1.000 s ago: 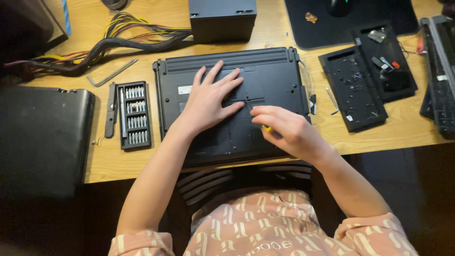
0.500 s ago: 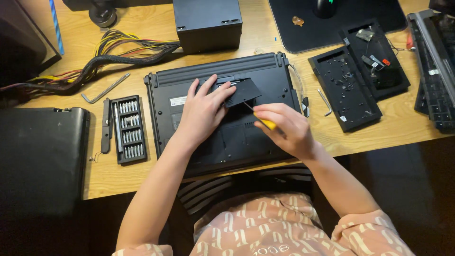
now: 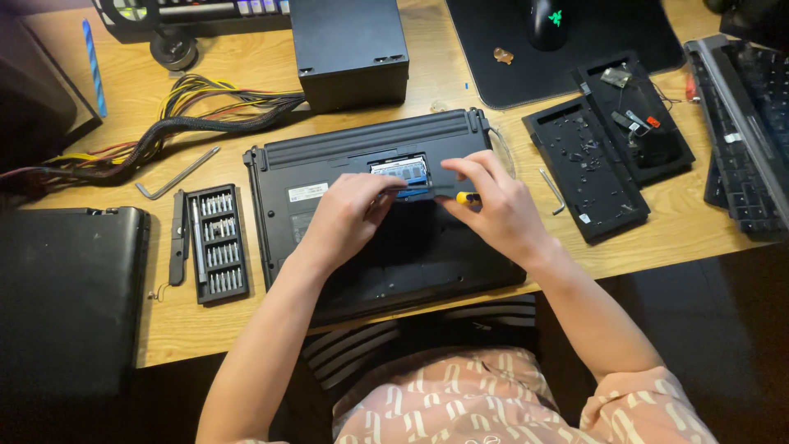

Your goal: The recorder is disassembling and repairing a laptop, including removing screws and opening the RAM compartment.

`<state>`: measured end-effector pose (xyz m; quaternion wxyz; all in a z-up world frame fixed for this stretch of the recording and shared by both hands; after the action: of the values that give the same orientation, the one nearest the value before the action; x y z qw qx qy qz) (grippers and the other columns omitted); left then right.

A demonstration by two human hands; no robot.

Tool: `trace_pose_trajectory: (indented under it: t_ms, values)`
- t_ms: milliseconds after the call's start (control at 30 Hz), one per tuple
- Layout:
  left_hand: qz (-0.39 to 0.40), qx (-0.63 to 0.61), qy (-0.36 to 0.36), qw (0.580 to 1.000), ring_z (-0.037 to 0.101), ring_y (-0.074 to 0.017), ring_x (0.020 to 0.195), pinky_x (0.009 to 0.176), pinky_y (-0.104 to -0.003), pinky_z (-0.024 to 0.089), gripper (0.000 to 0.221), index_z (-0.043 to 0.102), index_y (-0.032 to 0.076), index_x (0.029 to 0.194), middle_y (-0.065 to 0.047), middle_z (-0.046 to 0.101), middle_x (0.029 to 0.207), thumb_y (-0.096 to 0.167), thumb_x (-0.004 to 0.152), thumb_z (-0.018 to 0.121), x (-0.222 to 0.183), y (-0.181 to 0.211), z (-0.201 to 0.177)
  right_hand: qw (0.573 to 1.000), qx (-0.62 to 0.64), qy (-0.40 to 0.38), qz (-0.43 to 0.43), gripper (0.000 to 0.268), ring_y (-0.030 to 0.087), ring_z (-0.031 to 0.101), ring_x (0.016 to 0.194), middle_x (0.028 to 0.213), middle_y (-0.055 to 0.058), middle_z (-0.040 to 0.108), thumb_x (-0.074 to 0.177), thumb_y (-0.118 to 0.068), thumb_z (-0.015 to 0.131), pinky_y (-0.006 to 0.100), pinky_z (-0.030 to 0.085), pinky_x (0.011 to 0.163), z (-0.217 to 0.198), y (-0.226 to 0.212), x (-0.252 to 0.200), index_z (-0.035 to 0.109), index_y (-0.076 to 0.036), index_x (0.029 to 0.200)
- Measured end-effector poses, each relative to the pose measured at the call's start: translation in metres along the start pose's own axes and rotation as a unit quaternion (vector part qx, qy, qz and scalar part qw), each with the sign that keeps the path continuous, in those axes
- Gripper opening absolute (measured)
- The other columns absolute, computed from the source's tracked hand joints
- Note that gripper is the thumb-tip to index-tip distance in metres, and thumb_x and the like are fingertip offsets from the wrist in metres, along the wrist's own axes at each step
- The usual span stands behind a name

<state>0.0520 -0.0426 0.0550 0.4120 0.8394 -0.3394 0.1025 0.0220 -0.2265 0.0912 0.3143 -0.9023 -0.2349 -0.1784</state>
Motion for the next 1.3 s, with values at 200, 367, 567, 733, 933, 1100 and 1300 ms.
trace_pose_trajectory:
  t_ms: [200,367,567,733,933,1100,1300]
  values:
    - [-0.083,-0.024,-0.004,0.996,0.068,-0.0305,0.098,0.087,-0.041,0.052,0.023,0.067,0.007,0.115,-0.012,0.072,0.102,0.013,0.093,0.073,-0.007,0.003,0.001,0.998,0.054,-0.012,0.043,0.027,0.023,0.071,0.088,0.103,0.009,0.069,0.094,-0.013,0.078,0.032,0.056,0.073,-0.004,0.028,-0.007,0.066,-0.007,0.117]
    - [0.032,0.231,-0.027,0.972,0.056,-0.0363,0.13,0.109,-0.054,0.041,0.044,0.064,0.003,0.125,-0.019,0.064,0.134,0.024,0.087,0.072,-0.04,0.059,0.019,0.978,0.073,0.009,0.193,0.041,0.017,0.067,0.086,0.099,0.012,0.071,0.098,-0.016,0.074,0.03,0.055,0.076,-0.03,0.09,-0.027,0.065,-0.007,0.137]
    - [0.05,0.155,-0.103,0.981,0.041,-0.0446,0.139,0.11,-0.068,0.028,0.072,0.059,0.002,0.136,-0.026,0.05,0.147,0.043,0.079,0.074,-0.068,0.091,0.052,0.949,0.071,0.069,0.299,0.032,0.009,0.065,0.092,0.106,0.008,0.074,0.1,-0.012,0.071,0.025,0.052,0.081,-0.071,0.165,-0.074,0.07,-0.001,0.131]
    - [0.091,0.218,-0.064,0.97,0.045,-0.0435,0.142,0.117,-0.057,0.035,0.057,0.06,0.005,0.14,-0.019,0.054,0.151,0.037,0.094,0.073,-0.07,0.086,0.063,0.885,0.182,0.158,0.398,0.034,0.003,0.045,0.06,0.085,-0.003,0.061,0.1,-0.01,0.072,0.021,0.031,0.049,-0.083,0.162,-0.08,0.069,-0.001,0.133]
    - [0.05,0.148,-0.036,0.987,0.055,-0.0398,0.132,0.111,-0.053,0.041,0.051,0.063,0.009,0.131,-0.015,0.061,0.139,0.032,0.088,0.076,-0.057,0.088,0.049,0.913,0.206,0.048,0.349,0.03,0.0,0.042,0.06,0.078,-0.005,0.055,0.093,-0.01,0.075,0.02,0.031,0.05,-0.045,0.125,-0.062,0.072,-0.006,0.123]
    - [-0.029,0.037,0.046,0.998,0.061,-0.0357,0.117,0.098,-0.045,0.047,0.065,0.057,-0.004,0.14,-0.018,0.062,0.132,0.021,0.085,0.081,-0.039,0.082,0.025,0.95,0.179,-0.055,0.25,0.024,0.004,0.052,0.072,0.083,-0.001,0.064,0.09,-0.01,0.079,0.021,0.043,0.063,-0.023,0.068,-0.056,0.074,-0.006,0.114]
    - [-0.017,0.062,0.09,0.994,0.07,-0.0264,0.091,0.082,-0.039,0.053,0.027,0.071,0.009,0.111,-0.004,0.072,0.103,0.007,0.085,0.078,-0.038,0.075,0.018,0.97,0.174,-0.109,0.133,0.02,0.014,0.069,0.087,0.098,0.004,0.074,0.087,-0.006,0.077,0.026,0.054,0.075,-0.025,0.031,-0.052,0.073,-0.007,0.106]
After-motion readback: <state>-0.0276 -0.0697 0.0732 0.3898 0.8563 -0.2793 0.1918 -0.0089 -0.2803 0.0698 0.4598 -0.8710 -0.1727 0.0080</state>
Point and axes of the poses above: each hand's wrist, its own x-axis towards the middle knuckle, its own z-axis out of the palm, y = z × x, the point moved 8 cm from there along x, towards the middle knuckle
